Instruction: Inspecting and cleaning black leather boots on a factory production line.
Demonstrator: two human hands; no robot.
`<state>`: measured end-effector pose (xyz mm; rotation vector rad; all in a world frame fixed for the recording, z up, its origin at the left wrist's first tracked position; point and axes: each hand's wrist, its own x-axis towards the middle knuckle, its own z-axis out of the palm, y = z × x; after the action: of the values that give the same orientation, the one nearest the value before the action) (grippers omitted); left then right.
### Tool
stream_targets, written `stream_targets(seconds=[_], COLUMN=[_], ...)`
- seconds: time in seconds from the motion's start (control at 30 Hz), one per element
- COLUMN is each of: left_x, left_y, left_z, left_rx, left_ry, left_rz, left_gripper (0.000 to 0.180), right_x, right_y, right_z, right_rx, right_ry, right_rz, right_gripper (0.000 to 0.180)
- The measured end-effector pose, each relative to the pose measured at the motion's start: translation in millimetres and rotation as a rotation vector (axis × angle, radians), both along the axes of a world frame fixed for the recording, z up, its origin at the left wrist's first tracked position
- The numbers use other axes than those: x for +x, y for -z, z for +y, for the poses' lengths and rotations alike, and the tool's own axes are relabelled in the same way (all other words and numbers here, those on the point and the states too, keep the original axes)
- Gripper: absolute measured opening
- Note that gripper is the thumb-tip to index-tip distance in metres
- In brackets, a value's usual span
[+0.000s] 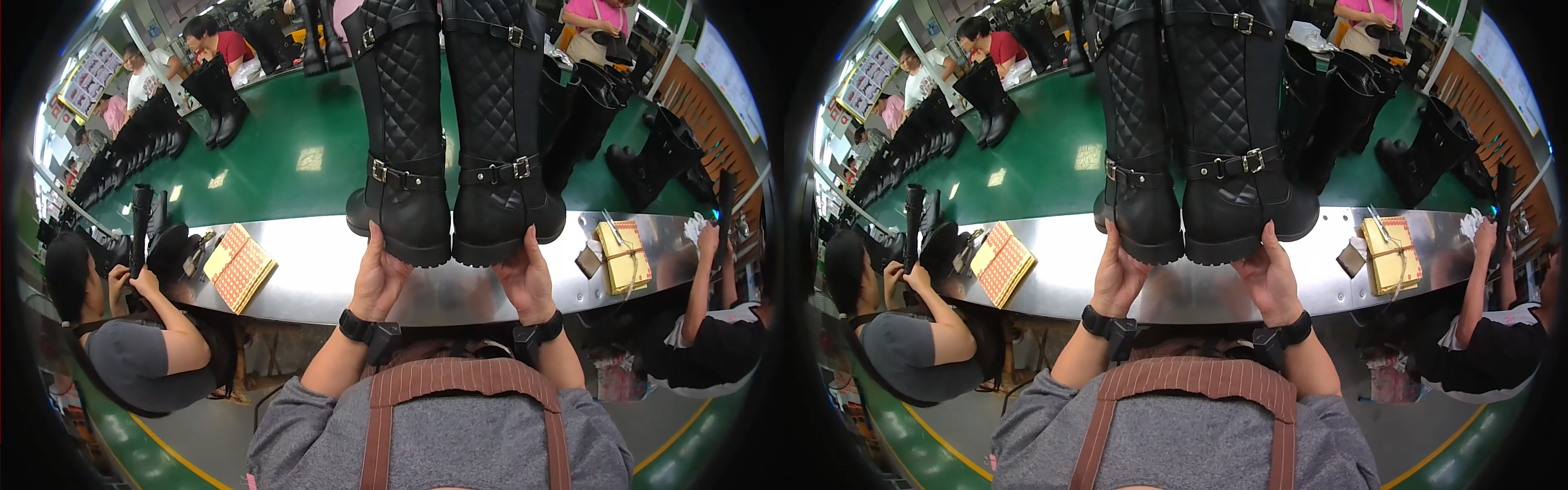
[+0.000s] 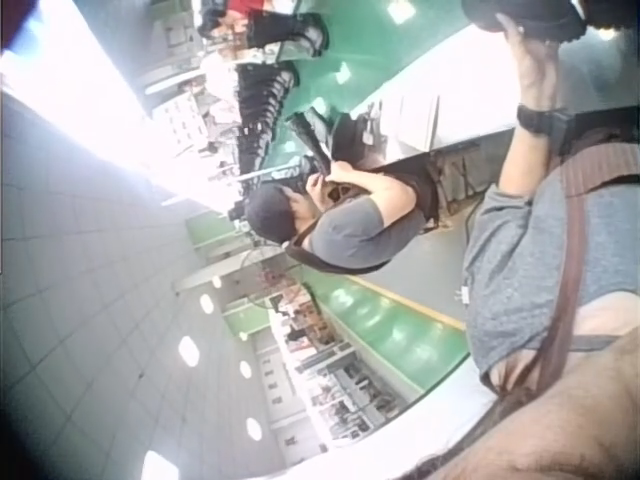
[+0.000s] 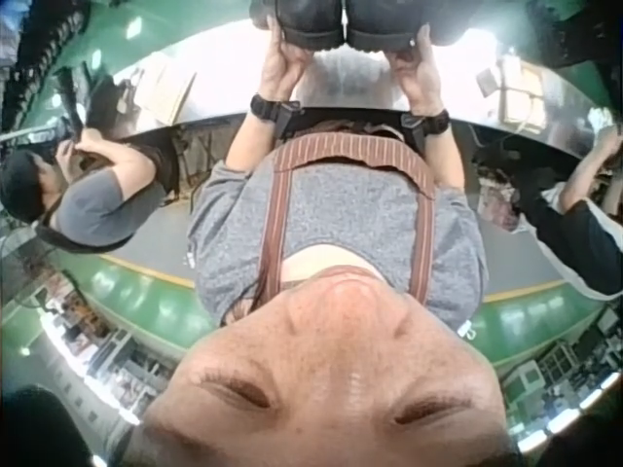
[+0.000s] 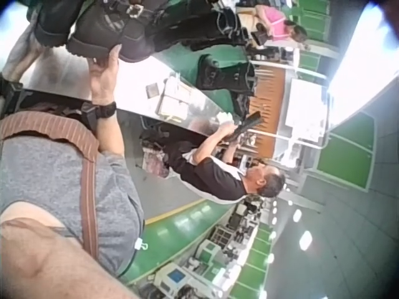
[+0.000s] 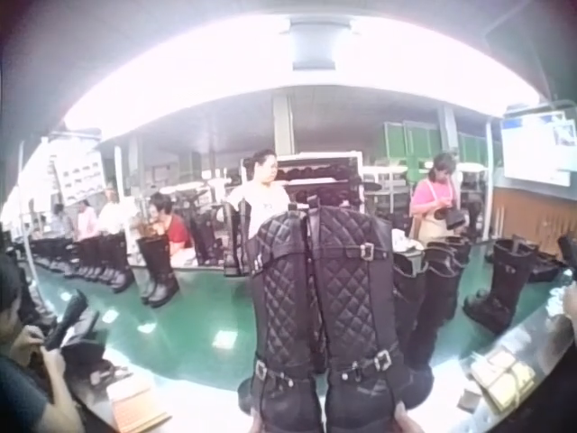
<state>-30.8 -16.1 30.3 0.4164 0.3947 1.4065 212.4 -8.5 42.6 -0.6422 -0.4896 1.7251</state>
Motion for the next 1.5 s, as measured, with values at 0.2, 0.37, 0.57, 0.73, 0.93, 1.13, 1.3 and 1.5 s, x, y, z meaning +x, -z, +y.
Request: stream_targets(seconds=[0.2, 0.37, 0.57, 0.73, 0.93, 1.13, 1.3, 1.5], left_x=[2, -1, -2, -1, -4, -8, -2, 9], left_y=[8, 16, 22, 19, 19, 40, 60, 51], left_z=[1, 5, 4, 4, 4, -1, 2, 1], left_rx=[-0.009, 0.037, 0.025, 0.027, 0.061, -0.022, -0.094, -0.121], left_ry=[0.010, 0.021, -0.006, -0.021, 0.071, 0.252, 0.355, 0.042], left_rz=[-0.016, -0.037, -0.034, -0.028, 0.003, 0.029, 0.011, 0.364], left_gripper=[0.058, 0.060, 0.061, 0.063, 0.066, 0.069, 0.067, 0.050], right_x=[0, 2, 0, 0, 2, 10, 10, 7], right_y=[7, 7, 11, 12, 16, 48, 83, 99], right_z=[1, 1, 0, 0, 2, 6, 3, -5], right_rx=[-0.045, -0.007, 0.068, 0.081, 0.079, 0.071, -0.105, -0.102], right_ry=[0.023, 0.033, 0.055, 0.041, -0.012, -0.252, -0.415, -0.402], right_rz=[-0.029, -0.080, -0.020, -0.030, -0.060, 0.181, 0.295, 0.295], right_gripper=[0.052, 0.044, 0.047, 0.048, 0.052, 0.053, 0.057, 0.056])
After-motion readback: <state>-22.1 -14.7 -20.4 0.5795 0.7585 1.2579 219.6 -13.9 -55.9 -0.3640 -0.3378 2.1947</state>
